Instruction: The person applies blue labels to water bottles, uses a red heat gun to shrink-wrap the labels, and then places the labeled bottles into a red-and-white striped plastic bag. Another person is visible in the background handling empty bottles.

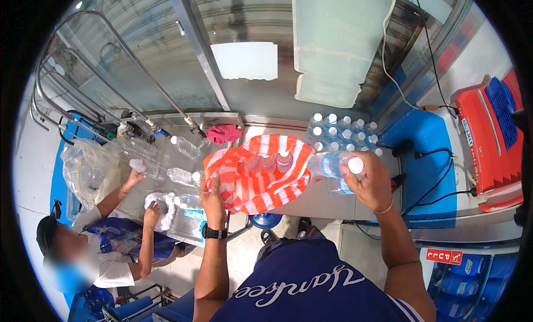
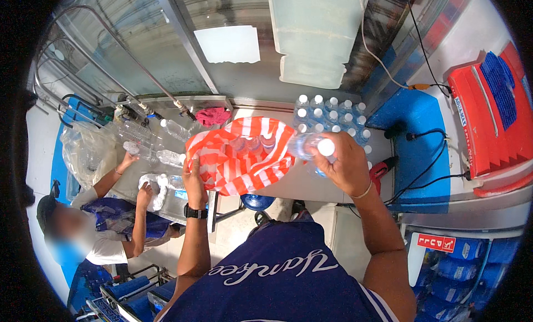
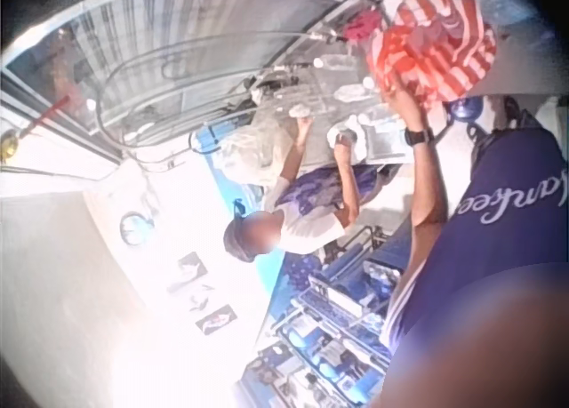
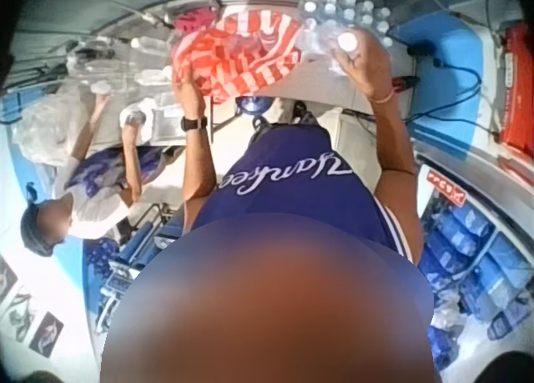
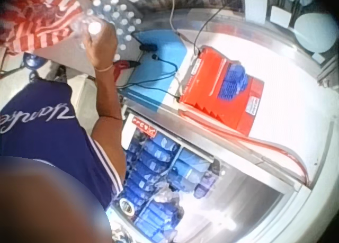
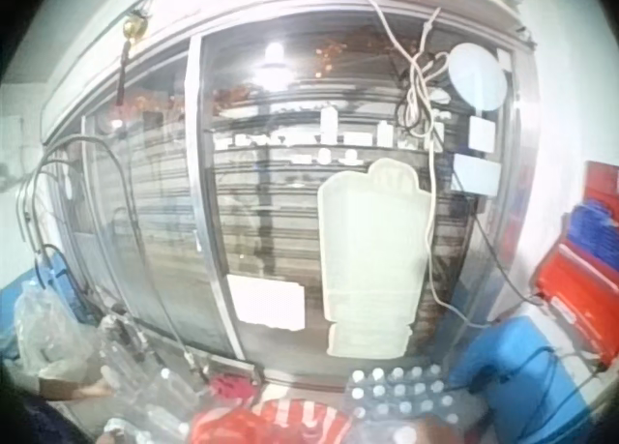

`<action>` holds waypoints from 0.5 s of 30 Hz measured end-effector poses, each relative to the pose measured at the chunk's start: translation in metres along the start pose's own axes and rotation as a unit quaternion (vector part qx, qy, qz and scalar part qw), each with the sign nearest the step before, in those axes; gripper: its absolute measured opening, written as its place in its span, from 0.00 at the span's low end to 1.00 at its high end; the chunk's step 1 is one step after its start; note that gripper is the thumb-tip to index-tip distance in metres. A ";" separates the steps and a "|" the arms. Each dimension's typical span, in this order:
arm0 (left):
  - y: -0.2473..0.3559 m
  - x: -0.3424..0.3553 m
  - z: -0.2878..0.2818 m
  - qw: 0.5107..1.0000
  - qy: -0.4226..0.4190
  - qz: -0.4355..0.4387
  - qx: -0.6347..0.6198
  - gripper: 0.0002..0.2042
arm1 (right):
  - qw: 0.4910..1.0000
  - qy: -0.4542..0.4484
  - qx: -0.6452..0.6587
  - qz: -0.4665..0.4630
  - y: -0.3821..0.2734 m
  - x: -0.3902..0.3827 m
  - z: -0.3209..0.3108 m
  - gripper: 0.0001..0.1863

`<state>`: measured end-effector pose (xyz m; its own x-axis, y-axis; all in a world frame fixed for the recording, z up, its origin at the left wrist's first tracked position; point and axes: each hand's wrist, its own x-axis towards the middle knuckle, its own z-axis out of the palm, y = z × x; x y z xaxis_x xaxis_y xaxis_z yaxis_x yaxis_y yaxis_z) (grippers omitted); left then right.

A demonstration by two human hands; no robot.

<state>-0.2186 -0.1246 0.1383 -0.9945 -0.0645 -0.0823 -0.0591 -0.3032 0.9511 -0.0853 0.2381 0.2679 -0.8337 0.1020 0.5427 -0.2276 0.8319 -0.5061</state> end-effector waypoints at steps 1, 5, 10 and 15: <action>0.001 0.000 0.001 1.000 -0.005 0.012 -0.003 0.17 | 1.000 -0.020 0.022 -0.007 -0.015 0.012 -0.004 0.18; 0.007 -0.003 0.009 0.999 0.006 -0.020 -0.039 0.16 | 0.981 -0.024 0.154 -0.112 -0.047 0.056 0.077 0.21; 0.012 -0.003 0.015 0.998 0.018 -0.028 -0.050 0.18 | 0.988 -0.122 0.066 -0.072 -0.059 0.050 0.235 0.24; 0.009 -0.008 0.009 0.990 0.001 -0.076 -0.116 0.20 | 0.992 -0.123 -0.009 -0.009 -0.047 0.026 0.334 0.22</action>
<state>-0.2115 -0.1180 0.1500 -0.9757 -0.0028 -0.2189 -0.1857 -0.5191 0.8343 -0.2640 0.0193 0.0817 -0.9278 -0.0477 0.3701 -0.2366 0.8420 -0.4848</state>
